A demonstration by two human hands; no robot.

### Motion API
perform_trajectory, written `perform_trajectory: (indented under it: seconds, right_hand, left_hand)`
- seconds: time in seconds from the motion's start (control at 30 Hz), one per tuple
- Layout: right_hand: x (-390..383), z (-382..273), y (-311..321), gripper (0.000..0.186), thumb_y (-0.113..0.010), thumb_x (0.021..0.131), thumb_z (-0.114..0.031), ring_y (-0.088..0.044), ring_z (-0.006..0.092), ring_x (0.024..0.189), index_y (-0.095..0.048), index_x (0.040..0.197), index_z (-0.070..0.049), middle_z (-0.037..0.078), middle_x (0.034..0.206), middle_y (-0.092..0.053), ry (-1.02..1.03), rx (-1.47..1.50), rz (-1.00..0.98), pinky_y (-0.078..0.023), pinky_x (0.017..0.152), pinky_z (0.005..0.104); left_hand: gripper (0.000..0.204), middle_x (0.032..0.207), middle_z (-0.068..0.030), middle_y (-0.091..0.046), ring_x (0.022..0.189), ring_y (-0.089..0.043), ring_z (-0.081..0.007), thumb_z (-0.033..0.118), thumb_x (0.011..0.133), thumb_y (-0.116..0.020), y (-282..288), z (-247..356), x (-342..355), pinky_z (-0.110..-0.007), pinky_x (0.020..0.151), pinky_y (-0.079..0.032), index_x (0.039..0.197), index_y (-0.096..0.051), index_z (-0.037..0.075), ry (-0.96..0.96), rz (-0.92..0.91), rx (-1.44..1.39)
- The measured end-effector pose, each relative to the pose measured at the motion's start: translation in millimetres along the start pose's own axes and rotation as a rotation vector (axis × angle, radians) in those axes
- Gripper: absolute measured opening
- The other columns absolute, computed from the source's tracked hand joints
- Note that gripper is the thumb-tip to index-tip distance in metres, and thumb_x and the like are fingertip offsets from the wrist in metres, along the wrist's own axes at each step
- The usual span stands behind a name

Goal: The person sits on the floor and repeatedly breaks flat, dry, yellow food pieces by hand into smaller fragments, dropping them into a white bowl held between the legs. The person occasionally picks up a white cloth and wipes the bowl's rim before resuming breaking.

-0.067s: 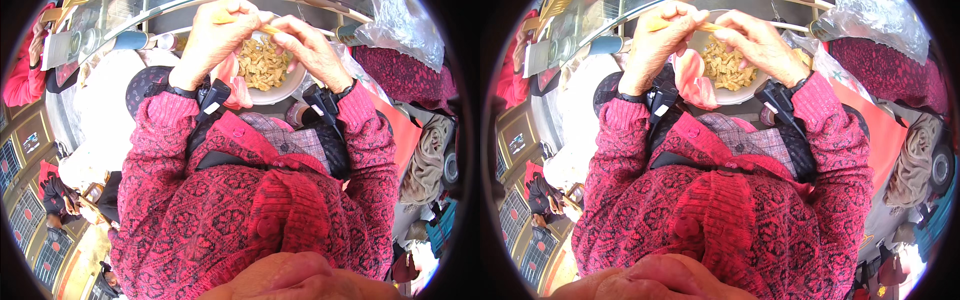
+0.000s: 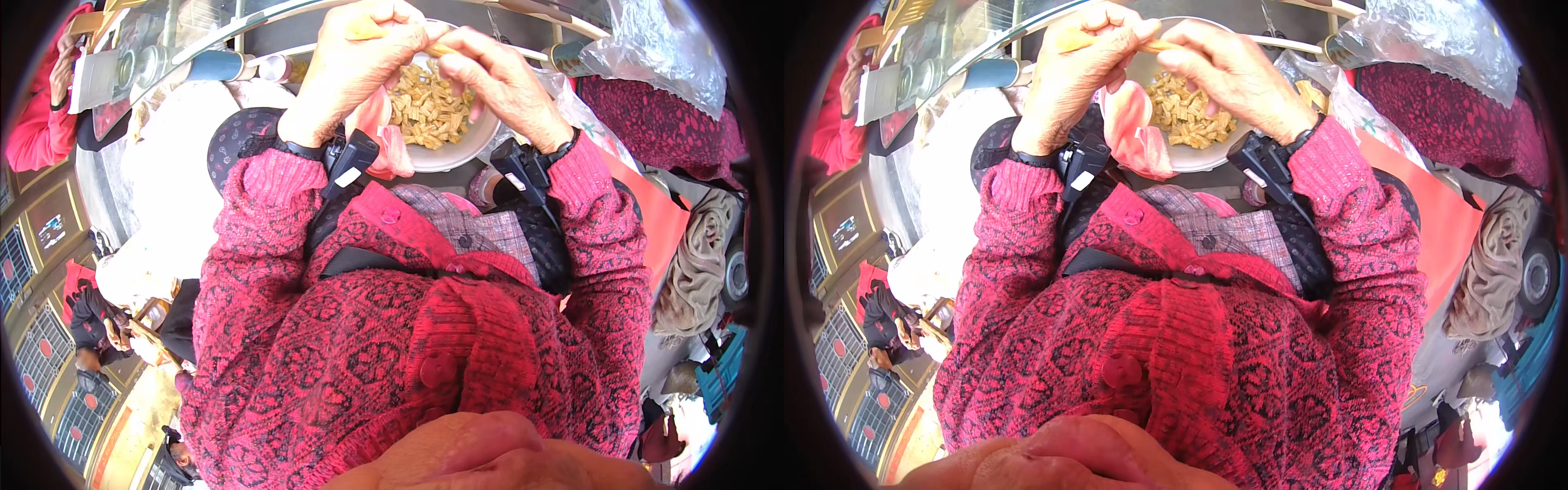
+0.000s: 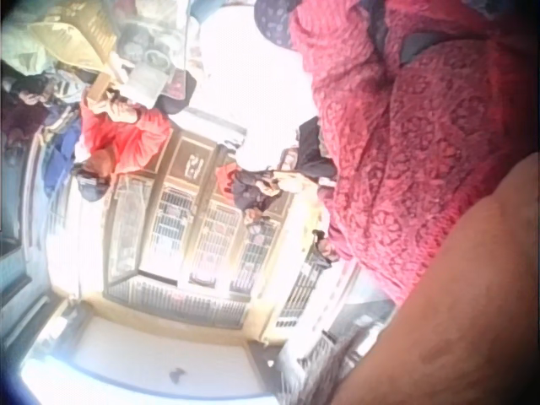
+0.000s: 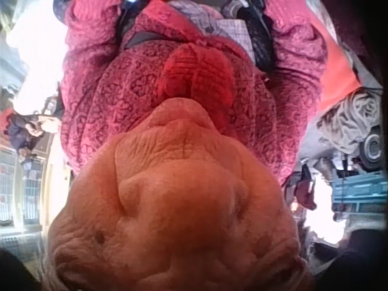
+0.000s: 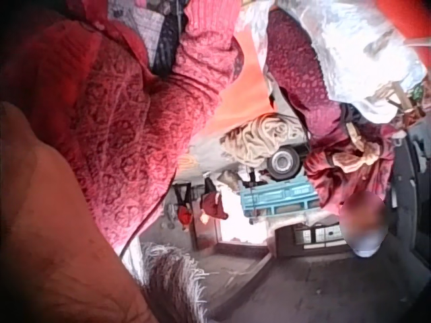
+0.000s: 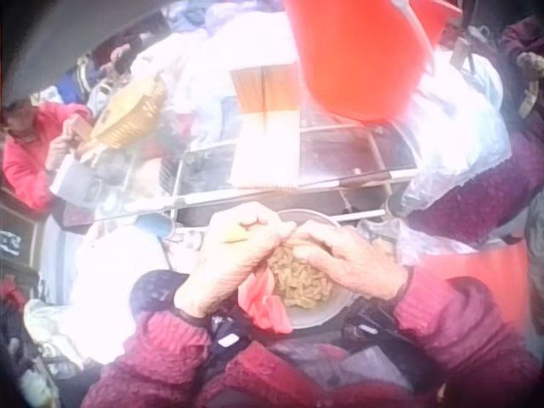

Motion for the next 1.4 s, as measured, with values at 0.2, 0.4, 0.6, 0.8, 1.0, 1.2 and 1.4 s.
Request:
perform_trajectory:
  seconds: [0.2,0.4,0.6,0.8,1.0,1.2,1.4]
  right_hand:
    - [3.1,-37.9,11.5,0.035,-0.056,0.104,-0.031,-0.059,0.0276,0.062,-0.065,0.089,-0.001,0.012,0.069,-0.059,0.210,-0.192,-0.057,-0.046,0.061,0.0395]
    - [42.5,-81.7,48.1,0.028,-0.060,0.101,-0.023,-0.070,0.0396,0.081,-0.071,0.117,-0.003,0.023,0.095,-0.071,0.485,-0.578,0.139,-0.054,0.070,0.0418]
    - [69.2,-77.0,52.3,0.026,-0.060,0.104,-0.017,-0.054,0.0111,0.068,-0.065,0.085,0.000,0.001,0.077,-0.061,0.252,-0.584,0.347,-0.043,0.058,0.0305]
    - [45.2,-73.5,44.9,0.020,-0.058,0.102,-0.020,-0.067,0.0354,0.072,-0.068,0.091,-0.006,0.016,0.078,-0.065,0.265,-0.864,0.402,-0.052,0.062,0.0452]
    - [-4.7,-69.1,-16.1,0.022,-0.071,0.081,-0.009,-0.071,0.0240,0.078,-0.070,0.101,-0.018,0.002,0.086,-0.068,0.797,-0.378,0.345,-0.057,0.066,0.0350]
    - [-36.4,-46.4,-91.4,0.018,-0.065,0.088,-0.027,-0.065,0.0205,0.073,-0.058,0.082,-0.011,0.001,0.073,-0.059,0.904,-0.381,0.065,-0.053,0.059,0.0376]
    - [-39.9,-52.9,-92.7,0.019,-0.070,0.089,-0.025,-0.058,0.0175,0.069,-0.059,0.081,-0.012,-0.001,0.072,-0.052,0.917,-0.168,0.178,-0.049,0.057,0.0354]
  left_hand:
    - [0.009,0.066,0.0009,-0.054,0.048,-0.043,-0.0051,0.007,0.094,-0.073,32.5,23.5,-8.3,-0.022,0.043,-0.033,0.092,-0.065,0.005,0.012,0.054,-0.267]
    - [0.012,0.066,0.0006,-0.054,0.048,-0.044,-0.0068,0.013,0.093,-0.073,44.7,63.5,38.2,-0.023,0.043,-0.036,0.090,-0.064,0.006,-0.176,0.171,-0.130]
    - [0.019,0.062,0.0013,-0.053,0.056,-0.050,-0.0087,0.012,0.092,-0.072,36.7,67.1,83.8,-0.028,0.052,-0.040,0.077,-0.063,0.006,-0.494,0.332,0.432]
    - [0.025,0.073,0.0028,-0.061,0.058,-0.043,-0.0024,0.025,0.098,-0.073,56.3,76.6,55.2,-0.025,0.050,-0.033,0.085,-0.067,0.004,-0.490,0.455,0.798]
    - [0.034,0.077,-0.0030,-0.068,0.068,-0.057,-0.0059,0.034,0.100,-0.068,26.9,35.0,-15.1,-0.028,0.066,-0.050,0.096,-0.072,0.000,0.333,-0.239,0.578]
    - [0.056,0.078,-0.0013,-0.069,0.064,-0.059,-0.0077,0.056,0.103,-0.057,-33.4,-20.1,-29.1,-0.029,0.058,-0.048,0.094,-0.073,0.003,0.824,-0.388,-0.085]
    - [0.026,0.071,0.0071,-0.051,0.053,-0.045,-0.0038,0.020,0.104,-0.063,-45.1,-12.7,-0.8,-0.021,0.046,-0.037,0.118,-0.066,-0.001,0.760,-0.677,-0.429]
Point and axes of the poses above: each hand's wrist, its own x-axis towards the middle knuckle, its own y-axis out of the back of the hand, z = x × y, the point moved 2 cm from there along x, towards the middle knuckle
